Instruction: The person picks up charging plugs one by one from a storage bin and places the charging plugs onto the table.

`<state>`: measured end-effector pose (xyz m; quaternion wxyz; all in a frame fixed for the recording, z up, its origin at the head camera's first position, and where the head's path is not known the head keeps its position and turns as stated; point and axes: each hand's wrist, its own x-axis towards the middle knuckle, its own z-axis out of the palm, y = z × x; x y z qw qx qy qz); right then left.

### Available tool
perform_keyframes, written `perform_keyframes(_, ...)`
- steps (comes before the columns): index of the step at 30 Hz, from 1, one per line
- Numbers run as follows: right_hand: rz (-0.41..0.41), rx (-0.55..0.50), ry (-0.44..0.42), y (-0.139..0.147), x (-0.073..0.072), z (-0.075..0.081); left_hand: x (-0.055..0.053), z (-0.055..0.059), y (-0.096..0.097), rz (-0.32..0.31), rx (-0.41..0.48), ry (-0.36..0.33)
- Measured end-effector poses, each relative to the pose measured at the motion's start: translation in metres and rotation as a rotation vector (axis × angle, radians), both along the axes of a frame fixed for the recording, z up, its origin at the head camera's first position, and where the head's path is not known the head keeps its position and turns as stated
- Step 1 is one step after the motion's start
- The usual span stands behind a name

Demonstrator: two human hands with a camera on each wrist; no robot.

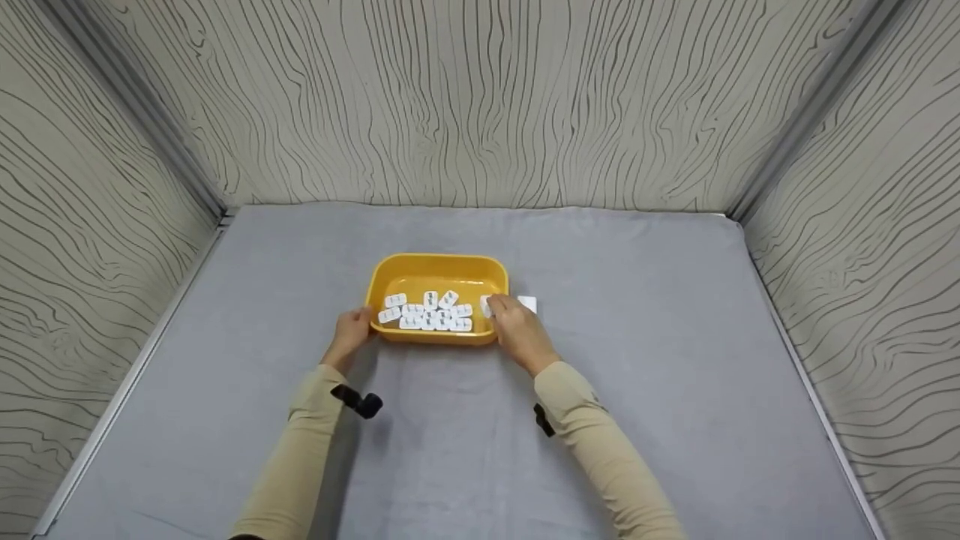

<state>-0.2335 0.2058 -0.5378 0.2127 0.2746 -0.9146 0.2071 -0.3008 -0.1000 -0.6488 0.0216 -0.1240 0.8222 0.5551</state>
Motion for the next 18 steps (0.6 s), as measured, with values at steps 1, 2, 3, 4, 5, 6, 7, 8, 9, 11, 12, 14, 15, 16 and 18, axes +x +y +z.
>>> perform_keyframes(1, 0.003, -0.001, 0.005, 0.0, 0.0, 0.0, 0.002, 0.004, 0.0, -0.003, 0.007, -0.024)
perform_keyframes(2, 0.006, -0.006, 0.01, 0.001, 0.0, 0.0, -0.001, -0.002, 0.0, 0.002, -0.003, -0.001)
perform_keyframes(3, 0.009, -0.007, 0.016, 0.001, 0.0, 0.0, -0.004, -0.01, -0.001, 0.001, -0.008, 0.016)
perform_keyframes(4, 0.009, -0.009, 0.022, 0.001, 0.0, 0.0, -0.008, -0.015, -0.002, -0.001, -0.023, 0.013)
perform_keyframes(5, 0.007, -0.009, 0.028, 0.002, 0.0, 0.0, -0.015, -0.027, -0.003, 0.001, -0.037, 0.023)
perform_keyframes(6, 0.007, -0.012, 0.032, 0.002, 0.0, 0.001, -0.02, -0.038, -0.004, 0.003, -0.052, 0.03)
perform_keyframes(7, 0.002, -0.013, 0.038, 0.003, 0.0, 0.001, -0.026, -0.047, -0.006, 0.007, -0.065, 0.002)
perform_keyframes(8, -0.004, -0.015, 0.044, 0.003, 0.0, 0.0, -0.032, -0.06, -0.008, 0.011, -0.068, 0.018)
perform_keyframes(9, -0.011, -0.017, 0.05, 0.004, 0.0, 0.0, -0.037, -0.067, -0.009, 0.012, -0.068, 0.005)
perform_keyframes(11, -0.024, -0.022, 0.059, 0.005, -0.001, 0.0, -0.045, -0.086, -0.013, 0.014, -0.055, 0.006)
perform_keyframes(12, -0.029, -0.026, 0.065, 0.006, -0.001, 0.001, -0.047, -0.091, -0.014, 0.017, -0.051, 0.013)
perform_keyframes(14, -0.038, -0.033, 0.077, 0.008, -0.001, 0.001, -0.05, -0.094, -0.015, 0.026, -0.046, 0.021)
perform_keyframes(15, -0.042, -0.034, 0.081, 0.009, -0.002, 0.001, -0.038, -0.075, -0.014, 0.019, -0.039, 0.022)
perform_keyframes(16, -0.048, -0.036, 0.084, 0.01, -0.002, 0.001, -0.035, -0.068, -0.013, 0.012, -0.026, 0.014)
perform_keyframes(18, -0.062, -0.04, 0.08, 0.012, -0.001, 0.0, -0.024, -0.048, -0.011, -0.004, -0.005, -0.013)
